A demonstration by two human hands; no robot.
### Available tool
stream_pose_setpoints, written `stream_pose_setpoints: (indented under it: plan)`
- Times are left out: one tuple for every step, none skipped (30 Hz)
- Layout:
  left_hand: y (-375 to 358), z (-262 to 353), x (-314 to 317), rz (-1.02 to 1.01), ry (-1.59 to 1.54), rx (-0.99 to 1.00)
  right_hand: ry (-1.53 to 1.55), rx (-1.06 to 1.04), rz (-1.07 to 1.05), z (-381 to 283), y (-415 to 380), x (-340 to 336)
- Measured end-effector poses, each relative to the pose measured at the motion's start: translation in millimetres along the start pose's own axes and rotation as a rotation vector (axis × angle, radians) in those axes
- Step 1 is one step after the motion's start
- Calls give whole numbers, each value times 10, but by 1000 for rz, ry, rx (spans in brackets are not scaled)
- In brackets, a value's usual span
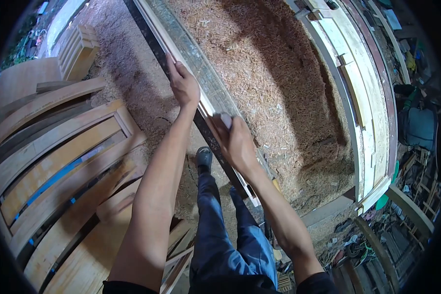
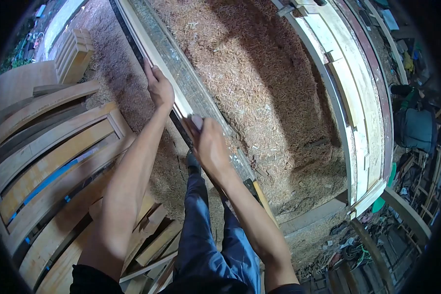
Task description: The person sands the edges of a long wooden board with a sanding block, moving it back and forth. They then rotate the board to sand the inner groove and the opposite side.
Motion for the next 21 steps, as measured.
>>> stream_pose_setpoints:
  plan:
    - [-8, 12, 0, -2, -1, 5, -18, -36, -8, -40, 52, -30]
    - [-17, 12, 4, -10, 7, -9, -16, -6, -15, -25, -38, -58]
    - [-29, 25, 1, -14, 14, -26, -16, 21, -27, 3, -241, -111]
    - [-28, 27, -7, -15, 20, -46, -14, 46, -43, 22, -470, -174]
    - [-24, 25, -7, -13, 17, -37, 17, 97, -74, 35, -760, -264]
    - [-19, 21, -1, -9, 13, -29, 50, 146, -107, 47, -1072, -377]
    - [-13, 7, -2, -4, 12, -22, 45, 170, -140, 50, -1386, -510]
    - [4, 6, 1, 13, 13, 3, 41, 194, -171, 59, -1560, -574]
    - [10, -3, 4, 29, 16, 26, 44, 200, -172, 41, -1546, -567]
    - [-13, -16, 4, 37, 20, 49, 45, 213, -170, 7, -1539, -578]
    - [-24, -22, 10, 31, 22, 21, 39, 225, -160, -5, -1512, -593]
    - [-14, -13, 11, 26, 18, -5, 86, 198, -99, 57, -1421, -487]
    - [-7, -9, 8, 19, 13, -32, 131, 171, -39, 122, -1248, -343]
    - [-16, -7, 14, 7, 10, -58, 49, 98, -104, 16, -899, -354]
    - [-45, 24, 2, -9, 20, -111, 21, 54, -105, 26, -626, -257]
    - [-58, 32, -4, -5, 27, -118, -6, 12, -104, 38, -388, -166]
    - [-20, -6, 13, 30, 43, -47, 3, -60, -56, 83, -230, -84]
    - [-24, 18, 6, 67, 62, 22, 156, 42, -86, 61, -102, -93]
    - [-26, 6, 6, 55, 62, 18, 121, -11, -56, 60, -171, -108]
    - [-21, -9, 28, 37, 61, 4, 83, -65, -28, 49, -236, -118]
    - [-35, 4, 18, 26, 59, -17, 64, -37, -38, 33, -430, -185]
Point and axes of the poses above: each hand's wrist, its own y-axis towards the middle knuckle, its own x-axis out of the palm, z = x × y, the point moved 3 cm from there along y, towards the middle knuckle, and after that the axes turned 14 degrees about -x, right-handed, at the moved point
